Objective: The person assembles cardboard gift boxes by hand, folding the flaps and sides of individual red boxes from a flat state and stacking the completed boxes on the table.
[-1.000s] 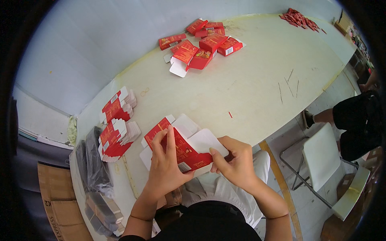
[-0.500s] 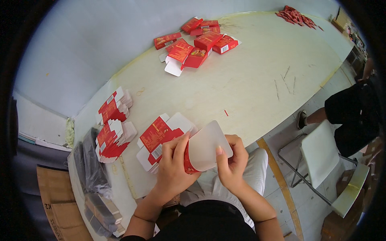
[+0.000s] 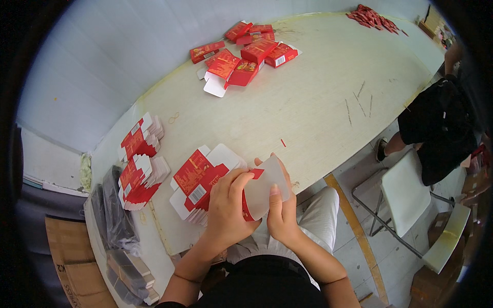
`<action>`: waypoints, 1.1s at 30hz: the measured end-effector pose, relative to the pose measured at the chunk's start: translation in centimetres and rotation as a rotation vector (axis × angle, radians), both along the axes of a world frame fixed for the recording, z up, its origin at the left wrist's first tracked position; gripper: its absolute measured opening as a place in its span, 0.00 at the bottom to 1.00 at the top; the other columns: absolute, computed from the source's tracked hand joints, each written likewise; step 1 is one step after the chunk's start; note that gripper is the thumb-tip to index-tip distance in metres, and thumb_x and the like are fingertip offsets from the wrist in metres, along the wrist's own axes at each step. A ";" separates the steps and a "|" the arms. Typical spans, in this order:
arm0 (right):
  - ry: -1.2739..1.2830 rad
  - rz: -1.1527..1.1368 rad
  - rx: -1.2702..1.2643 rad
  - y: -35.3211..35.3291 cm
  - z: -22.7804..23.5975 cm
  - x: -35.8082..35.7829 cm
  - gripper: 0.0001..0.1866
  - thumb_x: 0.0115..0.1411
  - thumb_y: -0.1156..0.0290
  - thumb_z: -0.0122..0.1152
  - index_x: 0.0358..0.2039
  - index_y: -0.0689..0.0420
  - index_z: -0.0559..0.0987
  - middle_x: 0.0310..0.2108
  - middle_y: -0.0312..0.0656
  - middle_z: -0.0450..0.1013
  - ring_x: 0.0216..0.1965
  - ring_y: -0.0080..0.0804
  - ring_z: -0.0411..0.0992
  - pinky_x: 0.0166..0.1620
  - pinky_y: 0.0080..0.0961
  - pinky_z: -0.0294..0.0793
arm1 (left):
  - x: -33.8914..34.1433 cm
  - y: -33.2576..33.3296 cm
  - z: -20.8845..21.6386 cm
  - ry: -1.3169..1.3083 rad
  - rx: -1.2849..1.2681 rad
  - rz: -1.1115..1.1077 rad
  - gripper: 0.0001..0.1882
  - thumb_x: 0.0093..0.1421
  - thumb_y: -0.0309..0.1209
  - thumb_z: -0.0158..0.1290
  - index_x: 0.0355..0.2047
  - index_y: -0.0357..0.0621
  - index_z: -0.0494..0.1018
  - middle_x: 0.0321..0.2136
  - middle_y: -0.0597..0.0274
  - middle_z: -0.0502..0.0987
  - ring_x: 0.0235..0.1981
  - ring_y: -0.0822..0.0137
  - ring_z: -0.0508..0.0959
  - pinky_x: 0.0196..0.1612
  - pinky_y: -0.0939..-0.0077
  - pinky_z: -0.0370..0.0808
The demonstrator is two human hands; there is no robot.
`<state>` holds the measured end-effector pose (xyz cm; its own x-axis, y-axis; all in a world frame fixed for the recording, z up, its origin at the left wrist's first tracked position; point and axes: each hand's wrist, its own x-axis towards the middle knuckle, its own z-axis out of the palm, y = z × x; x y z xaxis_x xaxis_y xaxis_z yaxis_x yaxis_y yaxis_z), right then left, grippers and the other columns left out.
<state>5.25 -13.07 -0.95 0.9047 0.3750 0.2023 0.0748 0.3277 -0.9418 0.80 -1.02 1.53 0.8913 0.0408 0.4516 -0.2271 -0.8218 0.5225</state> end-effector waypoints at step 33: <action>-0.119 0.154 -0.311 -2.7 2.0 -1.2 0.33 0.58 0.78 0.40 0.65 0.68 0.48 0.58 0.61 0.59 0.59 0.49 0.60 0.61 0.30 0.55 | -0.1 -1.8 -1.0 0.038 0.113 -0.008 0.42 0.48 0.30 0.56 0.60 0.27 0.49 0.48 0.49 0.67 0.49 0.54 0.66 0.53 0.55 0.56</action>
